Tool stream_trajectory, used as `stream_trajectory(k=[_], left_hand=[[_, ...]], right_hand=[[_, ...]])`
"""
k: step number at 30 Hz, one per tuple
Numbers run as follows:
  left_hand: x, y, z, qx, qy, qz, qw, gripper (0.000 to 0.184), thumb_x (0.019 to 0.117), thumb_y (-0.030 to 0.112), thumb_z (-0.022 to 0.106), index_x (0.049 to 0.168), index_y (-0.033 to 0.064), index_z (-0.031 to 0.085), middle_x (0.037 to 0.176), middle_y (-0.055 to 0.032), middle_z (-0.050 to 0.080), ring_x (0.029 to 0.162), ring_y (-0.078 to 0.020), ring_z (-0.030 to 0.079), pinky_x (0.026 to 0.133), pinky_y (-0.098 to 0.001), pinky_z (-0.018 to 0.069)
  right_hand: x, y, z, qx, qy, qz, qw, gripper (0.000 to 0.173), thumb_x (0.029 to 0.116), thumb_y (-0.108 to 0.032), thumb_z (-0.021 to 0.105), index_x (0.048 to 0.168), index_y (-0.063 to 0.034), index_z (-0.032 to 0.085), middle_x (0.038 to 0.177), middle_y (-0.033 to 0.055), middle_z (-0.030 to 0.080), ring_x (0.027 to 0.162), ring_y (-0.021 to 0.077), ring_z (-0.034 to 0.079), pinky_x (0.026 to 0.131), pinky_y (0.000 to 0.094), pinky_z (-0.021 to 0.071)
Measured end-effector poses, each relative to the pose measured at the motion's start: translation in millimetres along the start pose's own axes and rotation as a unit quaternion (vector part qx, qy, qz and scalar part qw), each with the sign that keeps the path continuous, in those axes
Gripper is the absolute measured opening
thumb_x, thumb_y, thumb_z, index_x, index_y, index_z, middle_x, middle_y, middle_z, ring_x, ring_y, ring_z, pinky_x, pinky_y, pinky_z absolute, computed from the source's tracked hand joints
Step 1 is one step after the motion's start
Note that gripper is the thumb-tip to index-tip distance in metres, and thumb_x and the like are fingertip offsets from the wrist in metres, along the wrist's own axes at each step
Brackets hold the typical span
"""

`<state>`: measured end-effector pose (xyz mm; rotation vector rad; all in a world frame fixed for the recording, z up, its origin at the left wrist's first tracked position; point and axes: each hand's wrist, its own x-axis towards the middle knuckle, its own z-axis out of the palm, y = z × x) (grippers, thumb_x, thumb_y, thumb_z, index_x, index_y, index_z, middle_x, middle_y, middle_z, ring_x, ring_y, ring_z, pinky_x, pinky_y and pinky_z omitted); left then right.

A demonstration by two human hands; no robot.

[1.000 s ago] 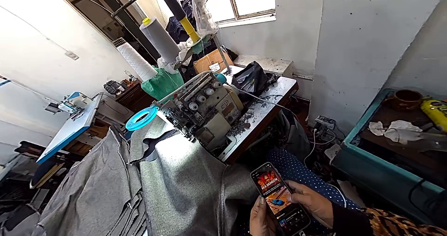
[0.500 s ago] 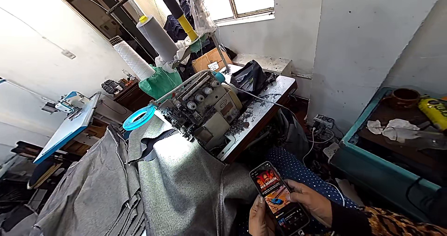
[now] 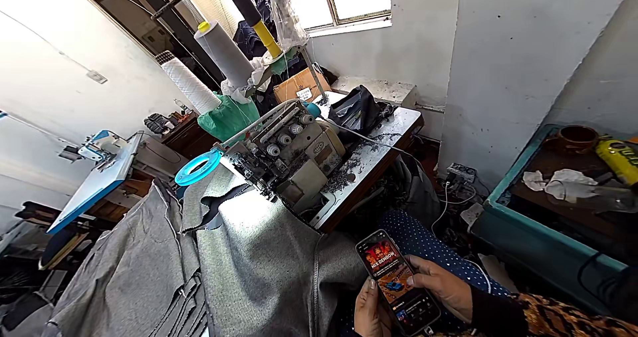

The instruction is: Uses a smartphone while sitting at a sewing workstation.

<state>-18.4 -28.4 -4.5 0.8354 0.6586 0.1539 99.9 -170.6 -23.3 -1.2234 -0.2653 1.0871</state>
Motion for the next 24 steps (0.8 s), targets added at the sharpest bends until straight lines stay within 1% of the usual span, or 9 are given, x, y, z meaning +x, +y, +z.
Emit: stream_trajectory(k=[2, 5, 13, 17, 21, 24], left_hand=[[0, 0, 1, 0.0, 0.002, 0.0, 1.0, 0.036, 0.1115, 0.012, 0.022, 0.131, -0.0036, 0.048, 0.103, -0.0135, 0.074, 0.091, -0.0218, 0.075, 0.084, -0.0389, 0.0618], [0, 0, 0, -0.002, -0.002, 0.002, 1.0, 0.036, 0.1115, 0.012, 0.022, 0.131, -0.0038, 0.048, 0.104, -0.0137, 0.074, 0.092, -0.0219, 0.075, 0.084, -0.0389, 0.0617], [1, 0, 0, -0.005, 0.002, 0.004, 1.0, 0.035, 0.1114, 0.011, 0.023, 0.132, -0.004, 0.048, 0.104, -0.014, 0.073, 0.092, -0.0217, 0.074, 0.084, -0.0389, 0.0616], [1, -1, 0, -0.005, 0.002, 0.005, 1.0, 0.035, 0.1114, 0.011, 0.023, 0.131, -0.0038, 0.048, 0.105, -0.0141, 0.073, 0.092, -0.0216, 0.074, 0.085, -0.0388, 0.0614], [1, -2, -1, -0.006, -0.005, 0.005, 1.0, 0.036, 0.1113, 0.011, 0.023, 0.132, -0.0035, 0.048, 0.104, -0.0136, 0.074, 0.093, -0.0212, 0.074, 0.085, -0.0385, 0.0617], [1, -1, 0, -0.01, -0.011, 0.006, 1.0, 0.035, 0.1112, 0.011, 0.023, 0.132, -0.0037, 0.048, 0.105, -0.0138, 0.074, 0.093, -0.0216, 0.075, 0.085, -0.0391, 0.0616]], right_hand=[[0, 0, 0, 0.003, 0.002, -0.002, 1.0, 0.046, 0.0892, -0.012, 0.058, 0.134, -0.0036, 0.051, 0.114, 0.0051, 0.069, 0.101, 0.0108, 0.07, 0.09, 0.0299, 0.0574], [0, 0, 0, 0.005, 0.0, -0.002, 1.0, 0.046, 0.0905, -0.011, 0.057, 0.135, -0.0033, 0.051, 0.116, 0.0056, 0.069, 0.102, 0.0111, 0.069, 0.091, 0.0303, 0.0573], [1, -1, 0, 0.007, 0.003, 0.001, 1.0, 0.045, 0.0901, -0.011, 0.057, 0.134, -0.0042, 0.051, 0.114, 0.0048, 0.069, 0.1, 0.0108, 0.07, 0.09, 0.0302, 0.0578], [2, -4, 1, -0.004, 0.006, 0.003, 1.0, 0.039, 0.0915, -0.014, 0.057, 0.129, -0.0053, 0.054, 0.11, 0.0036, 0.07, 0.097, 0.0101, 0.07, 0.088, 0.0299, 0.0579], [11, -12, 0, -0.07, 0.029, -0.018, 0.997, 0.027, 0.0963, -0.018, 0.057, 0.12, -0.0044, 0.061, 0.103, 0.0029, 0.07, 0.093, 0.0077, 0.068, 0.086, 0.0286, 0.0562], [19, -20, 2, -0.108, 0.043, -0.031, 0.993, 0.026, 0.0993, -0.02, 0.056, 0.118, -0.0037, 0.064, 0.103, 0.0034, 0.07, 0.094, 0.0073, 0.068, 0.088, 0.0292, 0.0548]])
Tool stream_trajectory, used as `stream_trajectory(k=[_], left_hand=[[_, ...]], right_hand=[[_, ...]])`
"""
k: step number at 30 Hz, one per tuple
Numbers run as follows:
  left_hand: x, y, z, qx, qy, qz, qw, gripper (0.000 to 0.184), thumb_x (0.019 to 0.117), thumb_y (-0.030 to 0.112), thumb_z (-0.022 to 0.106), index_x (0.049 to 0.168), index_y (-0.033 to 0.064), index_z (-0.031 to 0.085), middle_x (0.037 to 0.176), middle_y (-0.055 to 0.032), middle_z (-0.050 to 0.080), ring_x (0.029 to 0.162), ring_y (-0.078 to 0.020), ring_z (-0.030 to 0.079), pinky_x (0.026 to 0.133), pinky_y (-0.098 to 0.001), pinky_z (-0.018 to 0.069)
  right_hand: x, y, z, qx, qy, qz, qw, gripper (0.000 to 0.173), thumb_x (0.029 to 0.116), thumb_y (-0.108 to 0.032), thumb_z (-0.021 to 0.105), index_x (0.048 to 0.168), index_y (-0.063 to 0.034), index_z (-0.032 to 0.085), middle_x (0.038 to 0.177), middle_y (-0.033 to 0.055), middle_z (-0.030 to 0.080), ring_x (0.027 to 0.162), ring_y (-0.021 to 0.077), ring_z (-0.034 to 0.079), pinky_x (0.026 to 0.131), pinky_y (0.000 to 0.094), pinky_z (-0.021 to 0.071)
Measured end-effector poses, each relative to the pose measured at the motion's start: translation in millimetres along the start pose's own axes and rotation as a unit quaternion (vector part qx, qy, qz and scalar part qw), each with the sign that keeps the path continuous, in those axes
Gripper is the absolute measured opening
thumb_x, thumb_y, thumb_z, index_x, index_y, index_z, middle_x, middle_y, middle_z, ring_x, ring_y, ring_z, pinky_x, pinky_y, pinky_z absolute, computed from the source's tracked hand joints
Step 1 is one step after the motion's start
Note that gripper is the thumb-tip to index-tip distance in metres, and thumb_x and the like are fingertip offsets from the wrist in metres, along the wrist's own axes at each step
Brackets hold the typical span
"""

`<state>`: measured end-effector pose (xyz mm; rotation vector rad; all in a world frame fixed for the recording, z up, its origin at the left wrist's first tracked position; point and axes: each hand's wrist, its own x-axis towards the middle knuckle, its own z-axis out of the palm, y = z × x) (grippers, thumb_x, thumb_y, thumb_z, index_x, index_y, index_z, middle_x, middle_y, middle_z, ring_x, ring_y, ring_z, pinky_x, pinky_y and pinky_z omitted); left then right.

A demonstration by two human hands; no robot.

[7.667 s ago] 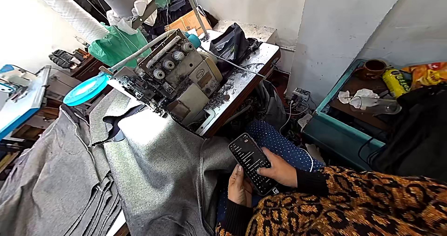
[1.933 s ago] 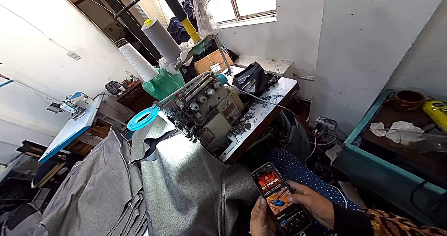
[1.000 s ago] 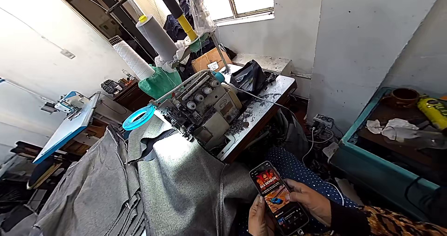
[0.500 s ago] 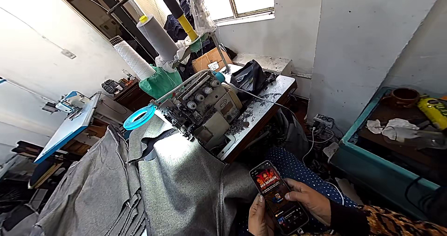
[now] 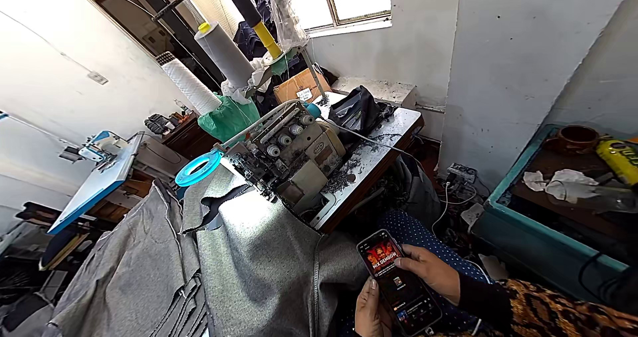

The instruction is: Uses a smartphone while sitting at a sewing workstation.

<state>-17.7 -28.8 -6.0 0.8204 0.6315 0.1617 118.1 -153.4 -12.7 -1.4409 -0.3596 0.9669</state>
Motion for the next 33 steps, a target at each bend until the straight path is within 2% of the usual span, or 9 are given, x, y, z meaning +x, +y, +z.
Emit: stream_trajectory(k=[7, 17, 22, 27, 33], left_hand=[[-1.1, 0.2, -1.3, 0.005, -0.004, -0.004, 1.0, 0.036, 0.1113, 0.012, 0.022, 0.134, -0.0034, 0.046, 0.106, -0.0141, 0.073, 0.094, -0.0222, 0.074, 0.086, -0.0397, 0.0613], [0.6, -1.9, -1.9, -0.003, -0.004, -0.001, 1.0, 0.036, 0.1111, 0.011, 0.023, 0.133, -0.004, 0.047, 0.105, -0.0137, 0.074, 0.094, -0.0217, 0.074, 0.086, -0.0395, 0.0612], [0.0, -1.2, -0.9, -0.01, -0.008, -0.001, 1.0, 0.036, 0.1111, 0.011, 0.022, 0.132, -0.0035, 0.048, 0.105, -0.0137, 0.074, 0.094, -0.0216, 0.074, 0.086, -0.039, 0.0613], [0.3, -1.5, -1.8, -0.014, -0.011, -0.002, 1.0, 0.036, 0.111, 0.011, 0.023, 0.13, -0.0037, 0.049, 0.105, -0.0138, 0.074, 0.093, -0.0216, 0.075, 0.086, -0.0387, 0.0615], [-0.9, -0.6, 1.7, 0.0, 0.007, 0.001, 1.0, 0.034, 0.1109, 0.01, 0.024, 0.128, -0.0031, 0.05, 0.101, -0.0112, 0.074, 0.09, -0.0189, 0.075, 0.083, -0.0361, 0.0618]], right_hand=[[10.6, -4.5, 4.5, -0.033, 0.024, 0.007, 0.999, 0.02, 0.1015, -0.016, 0.057, 0.114, -0.0025, 0.066, 0.098, 0.005, 0.069, 0.088, 0.0082, 0.067, 0.085, 0.0303, 0.0541], [7.1, -3.5, 3.7, 0.013, 0.021, -0.008, 1.0, 0.021, 0.1005, -0.016, 0.055, 0.114, -0.0043, 0.066, 0.098, 0.0009, 0.07, 0.089, 0.0043, 0.067, 0.085, 0.0261, 0.0551], [7.8, -5.5, 4.4, -0.013, 0.029, 0.002, 0.999, 0.019, 0.1016, -0.013, 0.057, 0.114, -0.0019, 0.066, 0.098, 0.0039, 0.07, 0.089, 0.006, 0.067, 0.085, 0.0271, 0.0548], [6.4, -3.7, 3.6, 0.018, 0.032, -0.014, 0.999, 0.019, 0.1, -0.017, 0.054, 0.109, -0.0065, 0.067, 0.094, -0.0016, 0.071, 0.086, 0.0027, 0.068, 0.083, 0.0252, 0.0557], [4.9, -3.1, 2.9, -0.001, 0.036, -0.028, 0.999, 0.018, 0.1011, -0.018, 0.052, 0.103, -0.0066, 0.066, 0.088, -0.0034, 0.066, 0.082, 0.0013, 0.063, 0.079, 0.0251, 0.0518]])
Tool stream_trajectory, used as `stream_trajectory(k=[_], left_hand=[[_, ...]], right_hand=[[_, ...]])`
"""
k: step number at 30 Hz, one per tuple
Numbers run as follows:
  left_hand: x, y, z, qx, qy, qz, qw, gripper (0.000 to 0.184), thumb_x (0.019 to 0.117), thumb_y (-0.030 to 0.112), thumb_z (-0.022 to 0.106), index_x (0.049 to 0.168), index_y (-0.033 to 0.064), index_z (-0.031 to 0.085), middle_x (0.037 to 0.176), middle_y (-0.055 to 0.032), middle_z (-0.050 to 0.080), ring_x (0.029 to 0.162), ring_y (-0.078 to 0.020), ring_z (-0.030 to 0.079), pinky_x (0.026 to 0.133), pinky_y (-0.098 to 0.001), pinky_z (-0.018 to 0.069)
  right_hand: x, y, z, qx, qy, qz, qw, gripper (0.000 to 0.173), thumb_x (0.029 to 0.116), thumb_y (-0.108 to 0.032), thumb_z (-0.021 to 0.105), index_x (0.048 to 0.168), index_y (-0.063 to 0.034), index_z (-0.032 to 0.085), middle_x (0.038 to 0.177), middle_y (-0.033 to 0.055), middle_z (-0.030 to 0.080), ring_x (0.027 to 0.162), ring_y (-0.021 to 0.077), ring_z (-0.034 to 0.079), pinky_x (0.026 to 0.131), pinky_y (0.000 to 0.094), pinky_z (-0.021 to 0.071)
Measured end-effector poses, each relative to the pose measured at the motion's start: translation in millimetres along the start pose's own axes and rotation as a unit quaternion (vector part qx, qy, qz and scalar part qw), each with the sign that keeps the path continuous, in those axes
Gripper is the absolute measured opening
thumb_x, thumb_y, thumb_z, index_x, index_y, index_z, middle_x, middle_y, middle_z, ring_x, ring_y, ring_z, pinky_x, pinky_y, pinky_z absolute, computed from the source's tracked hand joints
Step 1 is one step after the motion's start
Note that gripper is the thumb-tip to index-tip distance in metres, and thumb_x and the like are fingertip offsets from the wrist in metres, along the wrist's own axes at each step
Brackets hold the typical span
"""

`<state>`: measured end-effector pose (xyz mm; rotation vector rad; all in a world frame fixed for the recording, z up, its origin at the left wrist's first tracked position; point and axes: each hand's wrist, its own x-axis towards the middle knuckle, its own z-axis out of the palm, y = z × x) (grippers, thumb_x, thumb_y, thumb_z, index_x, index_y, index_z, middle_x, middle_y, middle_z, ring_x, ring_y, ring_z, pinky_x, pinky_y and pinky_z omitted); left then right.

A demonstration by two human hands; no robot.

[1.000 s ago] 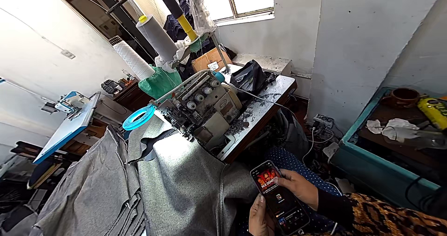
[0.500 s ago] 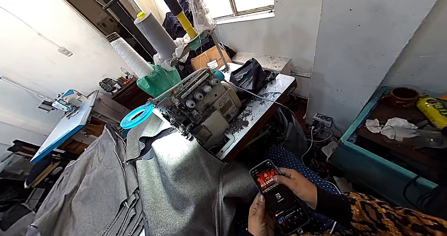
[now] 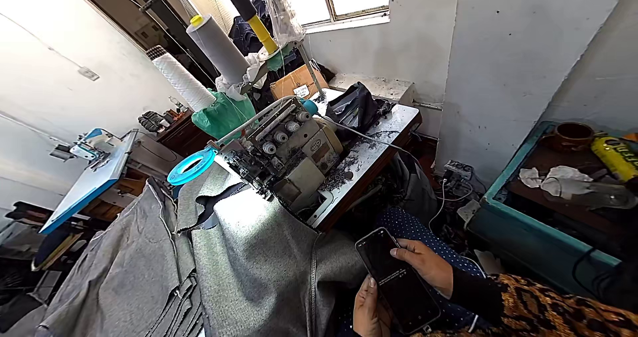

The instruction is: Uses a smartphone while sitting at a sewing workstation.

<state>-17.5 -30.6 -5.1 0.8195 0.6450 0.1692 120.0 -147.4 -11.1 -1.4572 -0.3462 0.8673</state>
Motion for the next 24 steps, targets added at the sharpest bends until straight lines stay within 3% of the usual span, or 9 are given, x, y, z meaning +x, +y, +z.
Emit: stream_trajectory(k=[8, 10, 13, 18, 24], left_hand=[[0, 1, -1, 0.003, -0.007, 0.0, 1.0, 0.035, 0.111, 0.012, 0.024, 0.131, -0.003, 0.049, 0.102, -0.0115, 0.074, 0.09, -0.0193, 0.074, 0.083, -0.0366, 0.0618], [0, 0, -2, 0.006, -0.007, -0.001, 1.0, 0.034, 0.1107, 0.011, 0.025, 0.13, -0.0029, 0.05, 0.101, -0.0114, 0.074, 0.088, -0.0189, 0.075, 0.082, -0.0361, 0.0623], [2, -1, -2, 0.007, -0.001, -0.001, 1.0, 0.033, 0.1107, 0.011, 0.026, 0.128, -0.0035, 0.051, 0.1, -0.0118, 0.074, 0.086, -0.0188, 0.075, 0.079, -0.0356, 0.0626], [3, -1, -1, 0.002, 0.012, -0.004, 1.0, 0.033, 0.1111, 0.01, 0.027, 0.128, -0.004, 0.051, 0.099, -0.012, 0.074, 0.086, -0.0189, 0.074, 0.078, -0.0351, 0.0625], [2, 0, -1, 0.004, 0.016, -0.001, 1.0, 0.033, 0.1112, 0.01, 0.026, 0.128, -0.0038, 0.051, 0.098, -0.0115, 0.074, 0.084, -0.0181, 0.074, 0.077, -0.0342, 0.0623]], right_hand=[[1, 1, -1, -0.013, 0.014, -0.016, 1.0, 0.023, 0.1032, -0.021, 0.046, 0.096, -0.0085, 0.064, 0.084, -0.0052, 0.061, 0.079, 0.0, 0.059, 0.076, 0.0245, 0.049], [1, 0, -3, -0.002, 0.016, -0.028, 0.999, 0.027, 0.1031, -0.021, 0.045, 0.113, -0.0047, 0.064, 0.096, -0.002, 0.063, 0.086, 0.0016, 0.06, 0.081, 0.0249, 0.0503], [2, -5, -8, 0.033, 0.023, -0.034, 0.999, 0.038, 0.1018, -0.022, 0.044, 0.134, -0.005, 0.057, 0.107, 0.0026, 0.068, 0.088, 0.0073, 0.067, 0.078, 0.0284, 0.057], [-8, -4, -12, 0.037, 0.028, -0.028, 0.999, 0.041, 0.1027, -0.02, 0.043, 0.137, -0.0052, 0.059, 0.11, 0.0036, 0.071, 0.087, 0.008, 0.07, 0.077, 0.0271, 0.0585], [-22, 2, -8, 0.01, 0.032, -0.025, 0.999, 0.047, 0.1006, -0.022, 0.045, 0.144, -0.0081, 0.055, 0.126, 0.0041, 0.068, 0.097, 0.0067, 0.068, 0.083, 0.0277, 0.0574]])
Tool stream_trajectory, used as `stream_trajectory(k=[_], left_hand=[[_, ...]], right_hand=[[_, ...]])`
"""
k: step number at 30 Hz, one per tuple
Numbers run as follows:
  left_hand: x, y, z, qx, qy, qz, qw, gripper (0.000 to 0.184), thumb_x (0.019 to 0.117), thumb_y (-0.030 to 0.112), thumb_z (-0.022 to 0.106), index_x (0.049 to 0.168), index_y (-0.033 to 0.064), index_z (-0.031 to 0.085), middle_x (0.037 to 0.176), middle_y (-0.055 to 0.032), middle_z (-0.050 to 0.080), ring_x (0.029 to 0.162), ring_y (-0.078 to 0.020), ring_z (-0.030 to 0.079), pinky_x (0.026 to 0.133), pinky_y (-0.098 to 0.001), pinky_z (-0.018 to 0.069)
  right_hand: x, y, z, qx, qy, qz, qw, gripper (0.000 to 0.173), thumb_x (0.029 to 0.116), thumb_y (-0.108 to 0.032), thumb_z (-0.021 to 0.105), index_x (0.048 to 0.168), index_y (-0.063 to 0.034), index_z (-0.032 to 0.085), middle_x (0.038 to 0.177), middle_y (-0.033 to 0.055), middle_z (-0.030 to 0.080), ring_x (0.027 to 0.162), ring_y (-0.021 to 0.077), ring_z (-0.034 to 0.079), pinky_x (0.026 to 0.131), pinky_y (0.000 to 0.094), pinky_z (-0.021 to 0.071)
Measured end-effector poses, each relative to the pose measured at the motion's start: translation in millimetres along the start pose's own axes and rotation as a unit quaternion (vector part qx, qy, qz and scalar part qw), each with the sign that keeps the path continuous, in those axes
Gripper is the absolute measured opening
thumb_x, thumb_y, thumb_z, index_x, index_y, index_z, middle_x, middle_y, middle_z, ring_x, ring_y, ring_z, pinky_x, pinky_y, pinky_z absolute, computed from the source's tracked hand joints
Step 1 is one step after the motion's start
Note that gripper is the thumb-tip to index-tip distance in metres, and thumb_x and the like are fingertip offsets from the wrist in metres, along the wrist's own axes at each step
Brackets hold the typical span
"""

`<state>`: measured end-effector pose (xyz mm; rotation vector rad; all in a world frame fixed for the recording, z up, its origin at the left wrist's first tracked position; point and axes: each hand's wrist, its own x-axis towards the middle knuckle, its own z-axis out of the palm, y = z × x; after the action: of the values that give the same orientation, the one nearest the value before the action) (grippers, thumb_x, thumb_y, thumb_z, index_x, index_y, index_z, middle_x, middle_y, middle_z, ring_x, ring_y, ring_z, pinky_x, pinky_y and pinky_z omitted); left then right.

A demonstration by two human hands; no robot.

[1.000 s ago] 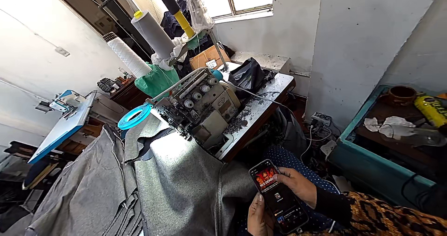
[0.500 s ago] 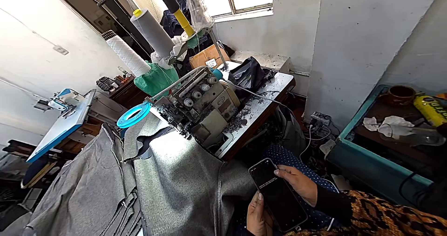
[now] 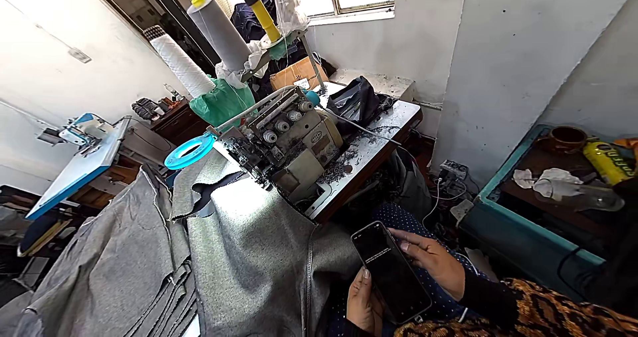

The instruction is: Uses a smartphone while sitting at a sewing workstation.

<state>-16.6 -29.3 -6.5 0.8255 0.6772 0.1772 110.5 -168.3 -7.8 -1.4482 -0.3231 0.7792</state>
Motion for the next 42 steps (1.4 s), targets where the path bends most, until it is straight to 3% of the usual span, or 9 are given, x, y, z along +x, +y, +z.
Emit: stream_trajectory(k=[6, 23, 35, 38, 42], left_hand=[[0, 1, 0, 0.002, -0.001, -0.002, 1.0, 0.034, 0.1113, 0.011, 0.026, 0.129, -0.004, 0.05, 0.099, -0.0122, 0.073, 0.085, -0.0189, 0.074, 0.078, -0.0351, 0.0623], [2, -1, -2, 0.005, -0.005, -0.009, 1.0, 0.034, 0.1114, 0.011, 0.025, 0.128, -0.0035, 0.05, 0.099, -0.0128, 0.074, 0.084, -0.0197, 0.075, 0.077, -0.0354, 0.0627], [2, -1, -1, 0.004, 0.0, -0.006, 1.0, 0.034, 0.1116, 0.011, 0.025, 0.129, -0.0041, 0.05, 0.1, -0.0133, 0.074, 0.086, -0.0201, 0.075, 0.078, -0.0357, 0.0627], [1, -2, -1, 0.007, 0.003, -0.003, 1.0, 0.034, 0.1115, 0.011, 0.025, 0.13, -0.0044, 0.049, 0.101, -0.0132, 0.073, 0.087, -0.0199, 0.074, 0.079, -0.0362, 0.0625], [1, -2, 0, 0.007, 0.005, -0.002, 1.0, 0.034, 0.1114, 0.01, 0.025, 0.13, -0.0045, 0.05, 0.101, -0.0132, 0.073, 0.087, -0.0199, 0.074, 0.079, -0.0361, 0.0624]], right_hand=[[1, 7, 1, -0.023, 0.006, -0.029, 0.999, 0.052, 0.0974, -0.023, 0.048, 0.147, -0.0089, 0.052, 0.1, -0.0006, 0.069, 0.086, 0.0071, 0.066, 0.076, 0.0283, 0.056], [2, 14, -1, -0.018, 0.005, -0.027, 0.999, 0.052, 0.0974, -0.024, 0.048, 0.148, -0.0095, 0.051, 0.088, -0.0059, 0.062, 0.074, 0.0035, 0.059, 0.067, 0.0234, 0.0502], [1, 14, -1, -0.018, 0.003, -0.026, 0.999, 0.052, 0.0974, -0.023, 0.048, 0.148, -0.0088, 0.051, 0.091, -0.0047, 0.064, 0.077, 0.0041, 0.061, 0.07, 0.0246, 0.0525], [1, 12, -2, -0.02, -0.002, -0.022, 1.0, 0.054, 0.0974, -0.025, 0.048, 0.149, -0.0094, 0.05, 0.095, -0.0016, 0.067, 0.083, 0.0071, 0.065, 0.075, 0.0284, 0.0556], [0, 13, -1, -0.017, 0.004, -0.025, 1.0, 0.053, 0.0974, -0.025, 0.048, 0.148, -0.0095, 0.051, 0.094, -0.0028, 0.066, 0.08, 0.006, 0.063, 0.072, 0.0268, 0.0542]])
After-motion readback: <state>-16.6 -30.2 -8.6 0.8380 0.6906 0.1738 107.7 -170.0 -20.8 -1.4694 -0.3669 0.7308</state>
